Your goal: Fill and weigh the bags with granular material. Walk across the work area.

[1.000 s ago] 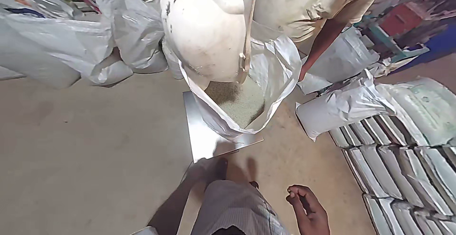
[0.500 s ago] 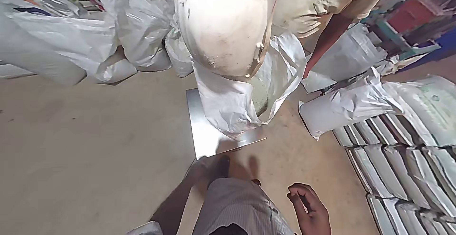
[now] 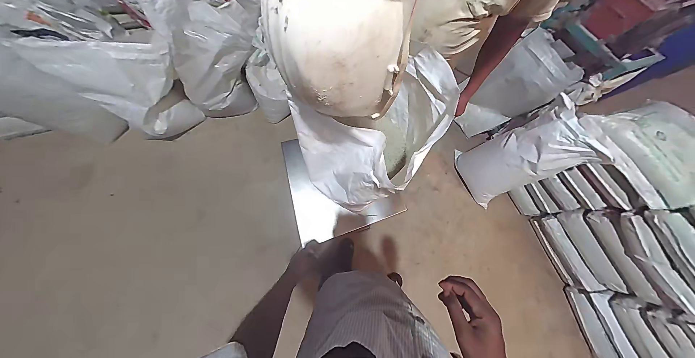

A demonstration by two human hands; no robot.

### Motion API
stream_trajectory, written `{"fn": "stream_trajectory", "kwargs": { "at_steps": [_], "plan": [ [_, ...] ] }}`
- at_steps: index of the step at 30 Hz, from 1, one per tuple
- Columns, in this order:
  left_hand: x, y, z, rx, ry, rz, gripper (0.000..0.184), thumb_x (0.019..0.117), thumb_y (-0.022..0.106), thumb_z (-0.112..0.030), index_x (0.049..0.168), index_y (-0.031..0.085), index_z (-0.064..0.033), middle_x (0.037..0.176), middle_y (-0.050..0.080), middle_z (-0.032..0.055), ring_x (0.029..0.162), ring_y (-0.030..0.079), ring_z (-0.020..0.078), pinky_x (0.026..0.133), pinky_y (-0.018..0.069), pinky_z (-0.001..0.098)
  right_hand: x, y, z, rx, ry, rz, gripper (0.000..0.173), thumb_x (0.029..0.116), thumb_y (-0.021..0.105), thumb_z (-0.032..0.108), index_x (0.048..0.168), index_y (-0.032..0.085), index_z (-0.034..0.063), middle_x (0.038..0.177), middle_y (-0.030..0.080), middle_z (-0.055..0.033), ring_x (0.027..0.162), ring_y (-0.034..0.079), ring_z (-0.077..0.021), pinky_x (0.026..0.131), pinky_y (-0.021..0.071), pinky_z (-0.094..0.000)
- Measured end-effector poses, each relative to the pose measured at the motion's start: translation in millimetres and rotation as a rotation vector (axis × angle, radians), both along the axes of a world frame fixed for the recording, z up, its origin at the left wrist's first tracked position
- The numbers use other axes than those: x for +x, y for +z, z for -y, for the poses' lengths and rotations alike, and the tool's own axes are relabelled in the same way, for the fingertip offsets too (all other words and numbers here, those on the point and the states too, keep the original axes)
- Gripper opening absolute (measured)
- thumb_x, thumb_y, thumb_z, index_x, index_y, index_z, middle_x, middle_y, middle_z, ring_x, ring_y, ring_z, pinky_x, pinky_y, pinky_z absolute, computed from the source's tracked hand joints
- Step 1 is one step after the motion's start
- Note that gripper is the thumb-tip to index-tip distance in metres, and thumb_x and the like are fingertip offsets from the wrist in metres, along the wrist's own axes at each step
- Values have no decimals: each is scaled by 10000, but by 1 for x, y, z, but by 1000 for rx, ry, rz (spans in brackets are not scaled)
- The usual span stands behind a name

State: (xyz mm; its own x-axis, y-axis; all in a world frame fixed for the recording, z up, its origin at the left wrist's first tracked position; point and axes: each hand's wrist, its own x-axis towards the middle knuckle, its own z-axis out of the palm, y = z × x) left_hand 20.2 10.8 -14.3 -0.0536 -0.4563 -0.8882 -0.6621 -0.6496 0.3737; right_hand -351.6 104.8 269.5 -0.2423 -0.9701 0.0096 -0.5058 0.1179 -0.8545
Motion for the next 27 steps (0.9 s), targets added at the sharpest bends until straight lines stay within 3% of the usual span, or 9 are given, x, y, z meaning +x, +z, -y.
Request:
{"fn": "stream_trajectory", "kwargs": {
  "at_steps": [8, 27],
  "plan": [
    [2, 7, 3, 16, -11, 44, 399, 1056, 552, -314, 1349, 604, -49, 1251, 658, 224, 1061, 672, 367, 915, 538, 559, 1, -3, 5, -3, 4, -4, 146, 930, 607, 42, 962, 750, 43, 1048, 706, -61, 830, 694, -95, 713, 623, -250],
    [1, 15, 18, 29, 4, 47, 416, 1062, 539, -313, 1361, 591, -29, 1257, 665, 226, 1140, 661, 382, 953, 530, 593, -2, -8, 16, 14, -53, 23, 150, 918, 615, 29, 1009, 734, 25, 1026, 703, -59, 804, 690, -92, 708, 622, -248]
  ]
}}
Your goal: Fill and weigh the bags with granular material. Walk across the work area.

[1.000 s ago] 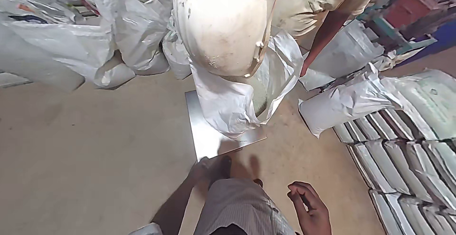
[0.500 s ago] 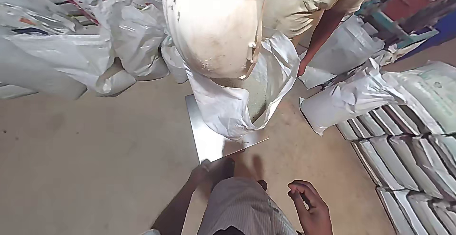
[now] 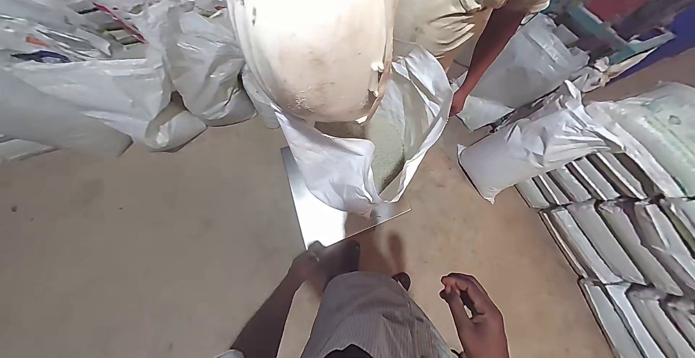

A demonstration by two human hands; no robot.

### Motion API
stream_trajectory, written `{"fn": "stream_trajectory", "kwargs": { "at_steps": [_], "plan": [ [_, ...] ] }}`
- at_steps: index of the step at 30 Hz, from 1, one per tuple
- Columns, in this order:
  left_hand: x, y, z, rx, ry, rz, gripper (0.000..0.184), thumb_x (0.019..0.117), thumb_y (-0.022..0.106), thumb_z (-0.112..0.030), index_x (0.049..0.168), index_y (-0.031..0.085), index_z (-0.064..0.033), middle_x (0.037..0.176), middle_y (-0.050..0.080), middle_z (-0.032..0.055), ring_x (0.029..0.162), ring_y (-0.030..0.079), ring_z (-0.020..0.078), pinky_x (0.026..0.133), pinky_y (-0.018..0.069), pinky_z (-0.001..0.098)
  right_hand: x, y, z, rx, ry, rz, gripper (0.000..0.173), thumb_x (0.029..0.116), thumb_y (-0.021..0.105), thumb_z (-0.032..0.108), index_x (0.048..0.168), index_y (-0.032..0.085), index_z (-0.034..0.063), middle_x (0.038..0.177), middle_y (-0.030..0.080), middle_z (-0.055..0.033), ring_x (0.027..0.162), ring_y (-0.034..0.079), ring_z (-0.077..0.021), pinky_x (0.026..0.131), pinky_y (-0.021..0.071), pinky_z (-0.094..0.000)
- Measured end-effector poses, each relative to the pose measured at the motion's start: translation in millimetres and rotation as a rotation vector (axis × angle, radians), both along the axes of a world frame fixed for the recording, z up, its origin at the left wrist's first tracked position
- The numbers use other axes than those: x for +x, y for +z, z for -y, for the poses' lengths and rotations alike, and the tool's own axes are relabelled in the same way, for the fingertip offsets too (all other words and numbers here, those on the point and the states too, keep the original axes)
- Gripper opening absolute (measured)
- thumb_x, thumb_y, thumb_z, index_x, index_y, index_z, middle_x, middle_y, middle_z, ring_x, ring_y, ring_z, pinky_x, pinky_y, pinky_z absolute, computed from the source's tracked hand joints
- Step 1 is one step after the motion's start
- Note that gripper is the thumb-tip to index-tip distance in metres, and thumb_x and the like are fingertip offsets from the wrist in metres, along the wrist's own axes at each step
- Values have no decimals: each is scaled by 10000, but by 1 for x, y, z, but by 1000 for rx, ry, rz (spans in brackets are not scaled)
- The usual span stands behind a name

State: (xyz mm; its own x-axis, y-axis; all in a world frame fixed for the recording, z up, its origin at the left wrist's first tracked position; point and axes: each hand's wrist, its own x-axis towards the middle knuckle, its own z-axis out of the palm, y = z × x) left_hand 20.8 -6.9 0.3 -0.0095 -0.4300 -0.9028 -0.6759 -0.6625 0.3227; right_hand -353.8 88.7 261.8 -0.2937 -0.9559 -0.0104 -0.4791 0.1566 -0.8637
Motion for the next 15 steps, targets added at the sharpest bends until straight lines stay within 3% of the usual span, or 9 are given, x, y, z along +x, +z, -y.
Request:
{"fn": "stream_trajectory", "kwargs": {
  "at_steps": [10, 15],
  "plan": [
    [2, -1, 8, 24, -15, 19, 407, 1063, 534, -316, 1359, 595, -43, 1212, 681, 208, 1070, 681, 352, 908, 544, 565, -1, -4, 9, 2, 1, 39, 161, 928, 619, 27, 1037, 737, 15, 1017, 717, -63, 789, 705, -110, 697, 634, -267],
    [1, 3, 4, 36, 64, 25, 411, 1062, 534, -315, 1372, 584, -50, 1262, 670, 210, 1119, 677, 361, 927, 542, 582, -12, -6, 17, 40, 2, 71, 158, 948, 627, 42, 1065, 729, 12, 982, 737, -55, 771, 724, -118, 690, 646, -285]
  ]
}}
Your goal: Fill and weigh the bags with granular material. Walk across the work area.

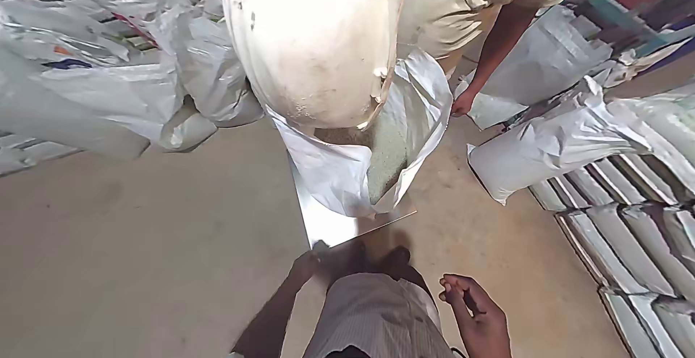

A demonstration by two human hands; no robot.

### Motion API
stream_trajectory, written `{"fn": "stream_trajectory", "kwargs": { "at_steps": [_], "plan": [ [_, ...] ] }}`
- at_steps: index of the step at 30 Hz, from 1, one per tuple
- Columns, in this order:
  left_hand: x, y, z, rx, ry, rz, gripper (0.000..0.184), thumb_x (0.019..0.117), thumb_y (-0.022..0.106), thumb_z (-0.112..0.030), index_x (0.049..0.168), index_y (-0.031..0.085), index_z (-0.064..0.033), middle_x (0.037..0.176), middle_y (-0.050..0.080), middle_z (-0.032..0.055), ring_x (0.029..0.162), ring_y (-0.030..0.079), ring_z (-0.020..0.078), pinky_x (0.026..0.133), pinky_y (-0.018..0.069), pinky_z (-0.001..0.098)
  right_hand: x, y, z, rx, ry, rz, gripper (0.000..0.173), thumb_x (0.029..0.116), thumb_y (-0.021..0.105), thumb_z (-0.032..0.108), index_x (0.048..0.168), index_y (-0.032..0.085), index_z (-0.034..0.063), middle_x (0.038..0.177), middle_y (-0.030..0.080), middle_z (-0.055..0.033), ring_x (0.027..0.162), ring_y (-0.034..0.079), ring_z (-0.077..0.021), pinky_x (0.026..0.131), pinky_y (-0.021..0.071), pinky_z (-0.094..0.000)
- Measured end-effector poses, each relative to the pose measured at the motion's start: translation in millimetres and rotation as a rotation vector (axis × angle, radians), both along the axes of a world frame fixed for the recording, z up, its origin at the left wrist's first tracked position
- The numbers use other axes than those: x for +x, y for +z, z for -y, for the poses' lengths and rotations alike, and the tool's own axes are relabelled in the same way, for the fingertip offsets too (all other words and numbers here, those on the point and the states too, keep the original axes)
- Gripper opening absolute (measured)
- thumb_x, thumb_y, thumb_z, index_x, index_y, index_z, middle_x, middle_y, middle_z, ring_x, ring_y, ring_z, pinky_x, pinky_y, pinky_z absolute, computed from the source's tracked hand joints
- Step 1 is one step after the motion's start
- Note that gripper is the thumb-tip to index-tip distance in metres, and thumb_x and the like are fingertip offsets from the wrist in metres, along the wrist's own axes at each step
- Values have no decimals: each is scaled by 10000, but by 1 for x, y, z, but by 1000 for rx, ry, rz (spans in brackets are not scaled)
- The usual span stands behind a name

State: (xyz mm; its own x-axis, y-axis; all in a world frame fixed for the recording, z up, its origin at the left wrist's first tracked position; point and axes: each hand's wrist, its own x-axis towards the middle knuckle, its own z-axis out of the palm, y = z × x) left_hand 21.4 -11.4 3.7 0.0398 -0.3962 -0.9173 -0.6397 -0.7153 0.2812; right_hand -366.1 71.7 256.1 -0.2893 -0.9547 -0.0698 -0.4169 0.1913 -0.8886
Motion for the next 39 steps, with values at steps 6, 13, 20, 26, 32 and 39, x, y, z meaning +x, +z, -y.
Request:
{"fn": "stream_trajectory", "kwargs": {
  "at_steps": [6, 13, 20, 26, 32, 39],
  "plan": [
    [-13, 6, -3, -3, 67, 20, 396, 1054, 549, -317, 1335, 609, -44, 1231, 682, 207, 1095, 681, 355, 907, 546, 572, -21, 5, 30, 56, 40, 8, 128, 952, 654, 77, 1046, 728, 32, 897, 767, -14, 733, 739, -97, 665, 641, -265],
    [-53, 22, 3, -17, 171, 25, 402, 1051, 563, -311, 1347, 596, -40, 1266, 667, 215, 1112, 677, 369, 923, 546, 578, -69, 4, 79, -90, 206, -61, 83, 908, 680, 108, 977, 697, 65, 854, 752, 37, 713, 721, -48, 644, 631, -238],
    [-107, 39, 8, -78, 280, -17, 397, 1047, 576, -305, 1349, 592, -47, 1269, 669, 206, 1111, 677, 366, 906, 549, 582, -113, 12, 113, -85, 274, -72, 128, 909, 700, 210, 943, 667, 92, 800, 739, 53, 687, 714, -43, 614, 619, -240],
    [-138, 34, 3, -54, 312, -9, 404, 1055, 550, -308, 1358, 586, -44, 1286, 660, 210, 1127, 674, 366, 919, 549, 584, -136, 22, 129, -19, 326, -118, 160, 928, 666, 258, 925, 664, 98, 756, 721, 64, 664, 690, -28, 603, 591, -234],
    [-159, 33, -14, -4, 304, -4, 413, 1064, 531, -321, 1363, 586, -42, 1269, 667, 214, 1120, 678, 365, 924, 549, 578, -155, 21, 139, -45, 429, -129, 208, 956, 668, 289, 925, 662, 84, 776, 728, 36, 677, 696, -35, 602, 593, -234],
    [-161, 29, -12, 40, 254, -20, 422, 1057, 537, -341, 1340, 602, -36, 1256, 671, 212, 1115, 679, 362, 932, 546, 573, -152, 18, 153, -30, 410, -67, 113, 943, 668, 173, 959, 686, 63, 820, 739, 34, 709, 705, -36, 638, 611, -225]
  ]
}}
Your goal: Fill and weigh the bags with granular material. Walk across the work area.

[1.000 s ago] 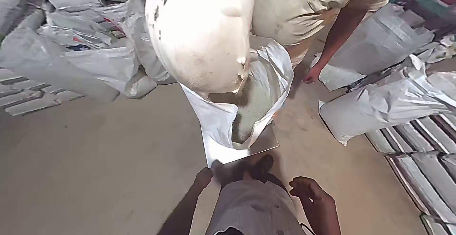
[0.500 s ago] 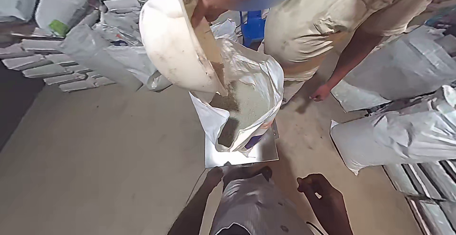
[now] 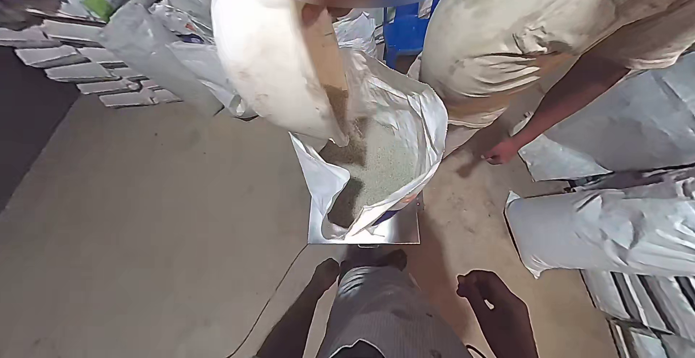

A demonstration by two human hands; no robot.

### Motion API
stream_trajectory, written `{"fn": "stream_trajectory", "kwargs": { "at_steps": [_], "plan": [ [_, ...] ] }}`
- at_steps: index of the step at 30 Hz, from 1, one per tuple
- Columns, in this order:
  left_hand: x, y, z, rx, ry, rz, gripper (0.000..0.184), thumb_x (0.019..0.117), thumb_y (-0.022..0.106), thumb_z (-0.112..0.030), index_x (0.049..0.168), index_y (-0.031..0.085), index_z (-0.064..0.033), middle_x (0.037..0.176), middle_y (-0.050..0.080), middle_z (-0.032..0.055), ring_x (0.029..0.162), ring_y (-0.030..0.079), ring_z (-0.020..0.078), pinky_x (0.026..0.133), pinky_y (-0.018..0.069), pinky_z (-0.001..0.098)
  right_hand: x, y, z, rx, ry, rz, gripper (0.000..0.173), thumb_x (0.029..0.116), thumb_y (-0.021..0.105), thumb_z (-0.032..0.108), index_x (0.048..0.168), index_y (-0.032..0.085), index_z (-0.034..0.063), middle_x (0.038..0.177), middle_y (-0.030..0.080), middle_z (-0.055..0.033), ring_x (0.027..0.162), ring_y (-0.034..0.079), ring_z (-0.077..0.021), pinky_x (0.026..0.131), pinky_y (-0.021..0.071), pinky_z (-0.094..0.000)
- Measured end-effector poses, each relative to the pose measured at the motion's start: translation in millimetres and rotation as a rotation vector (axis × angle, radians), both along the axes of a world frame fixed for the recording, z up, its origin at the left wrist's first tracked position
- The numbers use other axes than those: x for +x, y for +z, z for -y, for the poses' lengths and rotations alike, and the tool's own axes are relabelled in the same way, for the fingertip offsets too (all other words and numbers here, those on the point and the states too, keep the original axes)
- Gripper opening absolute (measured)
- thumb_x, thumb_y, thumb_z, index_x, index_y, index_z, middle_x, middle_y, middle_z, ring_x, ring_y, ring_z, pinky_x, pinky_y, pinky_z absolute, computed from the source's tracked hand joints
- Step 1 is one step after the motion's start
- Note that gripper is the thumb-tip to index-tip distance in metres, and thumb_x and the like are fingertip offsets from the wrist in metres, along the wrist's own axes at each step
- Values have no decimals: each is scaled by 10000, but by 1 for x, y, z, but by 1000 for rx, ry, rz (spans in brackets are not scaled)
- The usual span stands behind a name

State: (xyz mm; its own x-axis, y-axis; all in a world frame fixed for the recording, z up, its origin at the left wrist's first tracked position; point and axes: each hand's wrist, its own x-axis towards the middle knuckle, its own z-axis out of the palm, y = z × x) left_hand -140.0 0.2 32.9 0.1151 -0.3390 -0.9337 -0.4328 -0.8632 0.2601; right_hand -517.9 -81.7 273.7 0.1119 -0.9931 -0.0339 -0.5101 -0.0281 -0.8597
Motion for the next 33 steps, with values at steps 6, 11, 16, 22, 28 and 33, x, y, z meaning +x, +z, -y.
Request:
{"fn": "stream_trajectory", "kwargs": {
  "at_steps": [6, 11, 16, 22, 28, 33],
  "plan": [
    [19, 6, 30, -36, -33, 5, 422, 1059, 526, -345, 1345, 609, -46, 1238, 682, 198, 1088, 688, 343, 919, 550, 555, 22, 1, 3, 21, -39, -21, 131, 929, 633, 76, 1038, 686, 27, 892, 745, -2, 731, 722, -76, 651, 632, -252],
    [32, 17, 47, -60, -28, -7, 427, 1067, 515, -379, 1345, 621, -72, 1248, 681, 189, 1104, 679, 339, 936, 535, 562, 43, 1, 4, 21, -95, 22, 157, 923, 637, 42, 1062, 703, 8, 927, 749, -31, 738, 726, -88, 666, 641, -263],
    [55, -1, 50, -56, -38, -30, 518, 1059, 517, -440, 1331, 610, -9, 1249, 683, 221, 1123, 679, 361, 978, 521, 573, 60, 0, 6, 23, -107, 82, 176, 972, 569, 68, 1069, 708, 21, 960, 756, -25, 738, 730, -102, 658, 643, -273],
    [123, 154, 125, -272, -197, -212, 307, 1082, 499, -217, 1221, 631, 21, 1018, 699, 137, 858, 678, 197, 823, 572, 409, 77, -2, 4, 34, -127, 109, 180, 972, 563, 66, 1068, 708, 20, 976, 752, -34, 736, 724, -103, 665, 640, -270],
    [172, 390, 186, -1298, -426, -173, 275, 1024, 600, -380, 1189, 686, -177, 1133, 712, -3, 971, 707, 158, 858, 627, 358, 82, -6, 8, 7, -113, 44, 172, 969, 569, 101, 1045, 717, 57, 925, 749, 4, 719, 705, -62, 644, 613, -233],
    [71, 428, 300, -1195, -1174, 36, 221, 1032, 608, -209, 1209, 708, -123, 1100, 722, 27, 986, 699, 136, 927, 587, 388, 80, -9, 5, -44, -113, 37, 169, 947, 581, 76, 1050, 713, 58, 930, 746, -3, 716, 706, -70, 650, 623, -250]
  ]
}}
